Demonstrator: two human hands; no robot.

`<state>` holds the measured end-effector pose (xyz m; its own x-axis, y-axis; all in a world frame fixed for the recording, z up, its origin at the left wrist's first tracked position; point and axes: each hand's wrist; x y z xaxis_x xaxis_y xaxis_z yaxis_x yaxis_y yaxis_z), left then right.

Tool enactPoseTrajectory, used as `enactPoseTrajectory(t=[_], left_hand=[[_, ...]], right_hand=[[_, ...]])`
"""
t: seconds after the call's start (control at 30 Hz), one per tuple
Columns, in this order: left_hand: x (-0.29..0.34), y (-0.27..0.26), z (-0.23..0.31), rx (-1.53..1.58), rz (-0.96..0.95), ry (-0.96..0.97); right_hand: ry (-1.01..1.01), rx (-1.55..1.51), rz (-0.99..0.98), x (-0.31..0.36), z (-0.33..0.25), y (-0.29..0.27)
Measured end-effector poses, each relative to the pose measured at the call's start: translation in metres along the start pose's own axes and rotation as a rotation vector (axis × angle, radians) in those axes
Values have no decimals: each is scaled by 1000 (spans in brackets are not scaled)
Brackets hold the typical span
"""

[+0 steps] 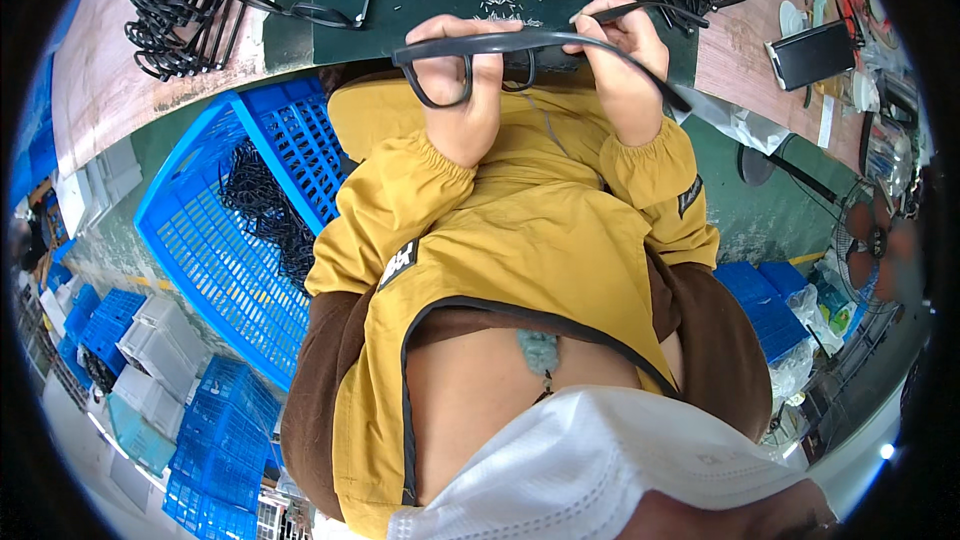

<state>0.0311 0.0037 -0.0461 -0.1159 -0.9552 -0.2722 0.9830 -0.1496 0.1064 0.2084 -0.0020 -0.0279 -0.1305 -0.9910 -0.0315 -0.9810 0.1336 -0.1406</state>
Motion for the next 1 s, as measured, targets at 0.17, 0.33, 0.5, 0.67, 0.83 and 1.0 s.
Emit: enactPoseTrajectory(t=[0.17, 0.33, 0.5, 0.67, 0.83, 1.0], left_hand=[[29, -13, 1, 108, -69, -89], [41, -7, -5, -111, -85, 36], [32, 8, -6, -106, -68, 268], [28, 17, 15, 200, 140, -104], [36, 16, 23, -304, -225, 3], [37, 7, 16, -485, -372, 71]], right_hand=[[-75, -269, 5, -1, 11, -1], [-31, -128, -10, -1, 13, 0], [-128, 144, 50, 7, 10, 10], [-364, 40, -101, 4, 13, -16], [-666, 773, -486, -7, 13, -77], [-697, 503, 291, -29, -6, -80]])
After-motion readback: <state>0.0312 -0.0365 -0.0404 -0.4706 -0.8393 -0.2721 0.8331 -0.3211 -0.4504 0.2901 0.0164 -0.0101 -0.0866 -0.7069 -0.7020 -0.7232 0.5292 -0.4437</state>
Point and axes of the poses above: each hand's wrist, its own x-axis away from the middle knuckle, its own y-axis out of the palm, z = x × y, and after that the axes turned 5 degrees about -z, right-handed
